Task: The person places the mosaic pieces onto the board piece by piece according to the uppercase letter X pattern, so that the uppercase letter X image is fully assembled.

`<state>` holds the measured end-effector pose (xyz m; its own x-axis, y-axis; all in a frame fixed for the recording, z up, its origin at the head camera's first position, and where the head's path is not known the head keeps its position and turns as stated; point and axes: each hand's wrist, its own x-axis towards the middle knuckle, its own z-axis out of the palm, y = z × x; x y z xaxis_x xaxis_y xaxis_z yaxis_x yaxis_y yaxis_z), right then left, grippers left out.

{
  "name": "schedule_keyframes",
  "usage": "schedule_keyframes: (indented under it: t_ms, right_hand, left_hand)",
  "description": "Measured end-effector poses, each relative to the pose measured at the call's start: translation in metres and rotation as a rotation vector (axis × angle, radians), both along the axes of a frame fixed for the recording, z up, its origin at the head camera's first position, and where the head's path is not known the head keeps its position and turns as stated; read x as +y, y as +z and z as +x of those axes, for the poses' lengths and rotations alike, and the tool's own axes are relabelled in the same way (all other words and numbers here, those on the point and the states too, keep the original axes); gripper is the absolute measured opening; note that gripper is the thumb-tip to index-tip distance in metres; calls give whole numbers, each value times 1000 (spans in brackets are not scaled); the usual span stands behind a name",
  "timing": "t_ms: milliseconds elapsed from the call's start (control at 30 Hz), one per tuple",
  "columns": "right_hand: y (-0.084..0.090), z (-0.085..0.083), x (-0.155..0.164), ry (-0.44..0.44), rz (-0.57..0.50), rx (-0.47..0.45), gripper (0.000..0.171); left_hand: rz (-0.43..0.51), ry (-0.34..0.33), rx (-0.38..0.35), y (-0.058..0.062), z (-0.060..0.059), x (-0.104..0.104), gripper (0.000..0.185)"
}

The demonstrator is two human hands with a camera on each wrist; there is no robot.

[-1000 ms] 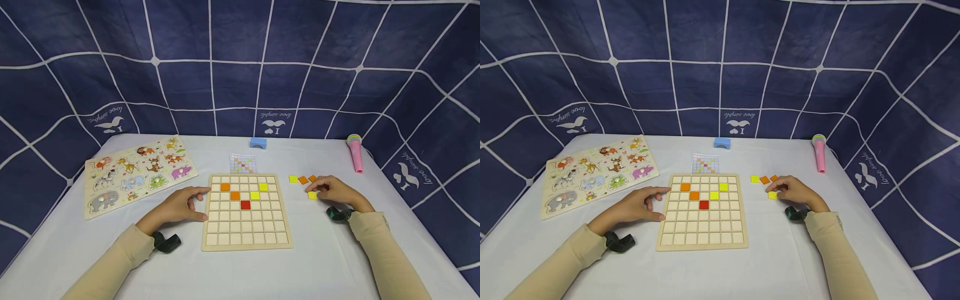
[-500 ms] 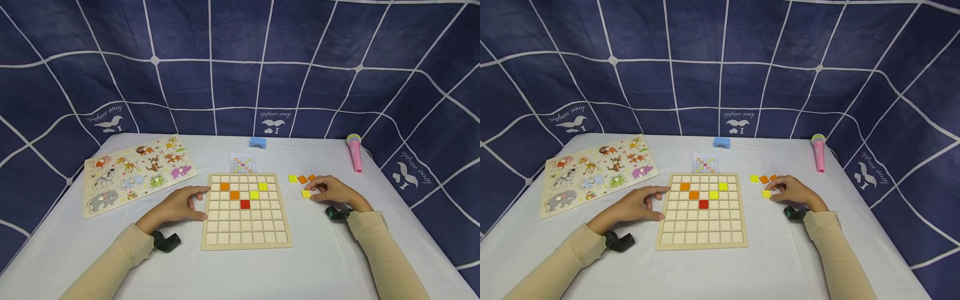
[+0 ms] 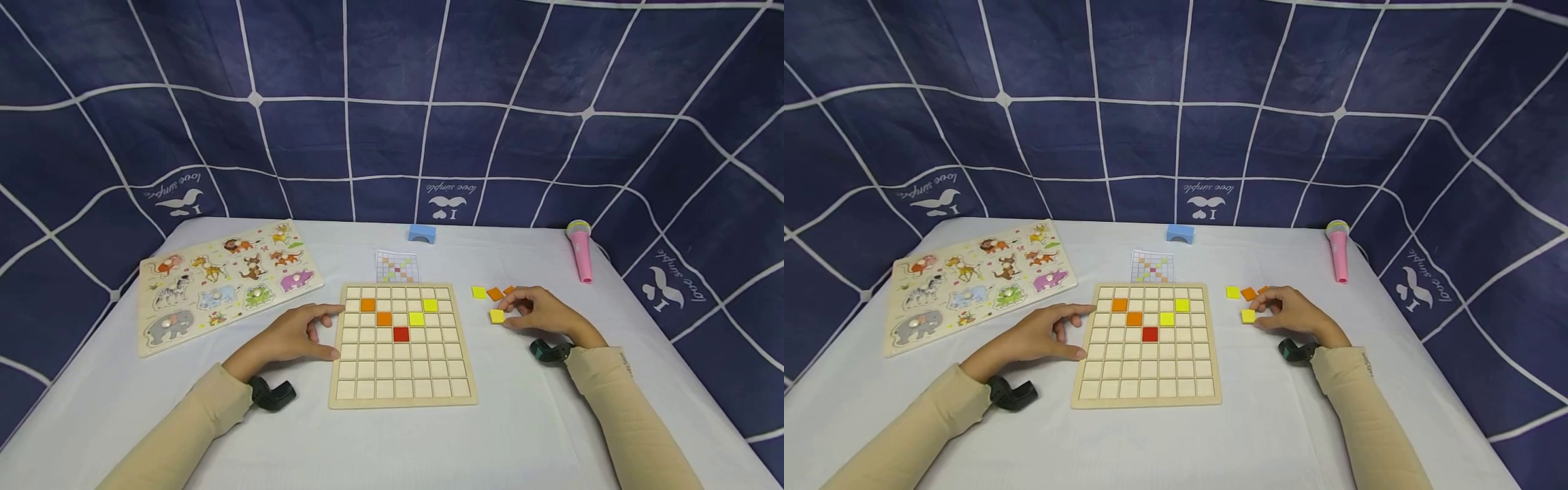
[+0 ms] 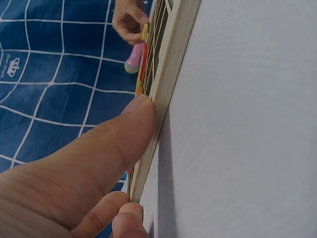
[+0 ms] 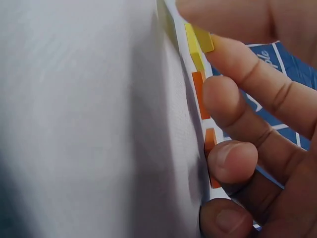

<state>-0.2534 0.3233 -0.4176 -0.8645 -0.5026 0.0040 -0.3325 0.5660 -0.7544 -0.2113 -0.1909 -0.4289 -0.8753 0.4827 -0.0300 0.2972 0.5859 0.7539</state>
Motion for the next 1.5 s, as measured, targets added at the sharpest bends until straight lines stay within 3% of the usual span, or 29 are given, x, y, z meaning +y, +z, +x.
schedule_keyframes:
  t_ms: [233,533,800,1167,1500]
  right_hand:
    - [2,4,-13,46,-72,36,21]
    - [0,7,-34,72,-61,69,23]
    - [4,13,-53,136,-77,151,24]
    - [11,21,-82,159,-64,128,22]
    - [20,23,-109,171,15,99,20]
  left_hand:
    - [-1,2,-6,0,0,0,84]
    - [-2,9,-13,1,1,1,84]
    - [-7,11,-15,1,1,1,84]
    - [-2,8,-16,1,2,0,84]
    - [2,5,-15,0,1,1,84]
